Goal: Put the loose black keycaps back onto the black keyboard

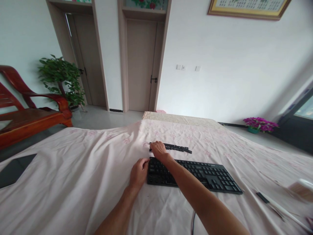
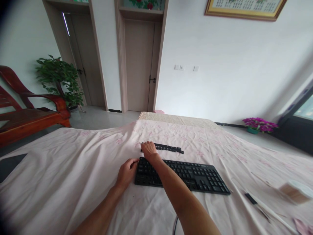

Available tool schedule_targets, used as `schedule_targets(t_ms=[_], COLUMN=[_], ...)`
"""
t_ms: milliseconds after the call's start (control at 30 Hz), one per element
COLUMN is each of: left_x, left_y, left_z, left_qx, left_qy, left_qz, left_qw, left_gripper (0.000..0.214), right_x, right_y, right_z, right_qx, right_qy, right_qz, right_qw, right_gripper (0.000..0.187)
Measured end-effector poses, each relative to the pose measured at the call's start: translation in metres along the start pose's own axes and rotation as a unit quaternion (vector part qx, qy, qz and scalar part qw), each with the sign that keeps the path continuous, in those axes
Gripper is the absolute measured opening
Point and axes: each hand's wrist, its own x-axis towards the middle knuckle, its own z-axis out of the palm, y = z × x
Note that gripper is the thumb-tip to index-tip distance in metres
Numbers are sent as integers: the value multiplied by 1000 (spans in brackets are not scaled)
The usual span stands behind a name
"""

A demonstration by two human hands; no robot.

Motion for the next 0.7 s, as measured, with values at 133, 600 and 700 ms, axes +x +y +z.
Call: schedule_targets(t_ms=[133,600,700], left_x=[1,-4,-5], left_y=[3,23,23], left_z=[0,-5,-5], left_qx=[-74,-358,-362], left_qy=[20,-21,-26], left_qz=[-32,-132,-143], left_qw=[997,924,921], left_gripper=[34,43,40], right_x=[-21,-90,-96], right_y=[-7,-32,-33], right_z=[-2,4,4], right_qx=[118,680,703], right_qy=[44,175,165], right_qz=[32,75,78], right_qw=[992,708,688], right_gripper=[27,15,16])
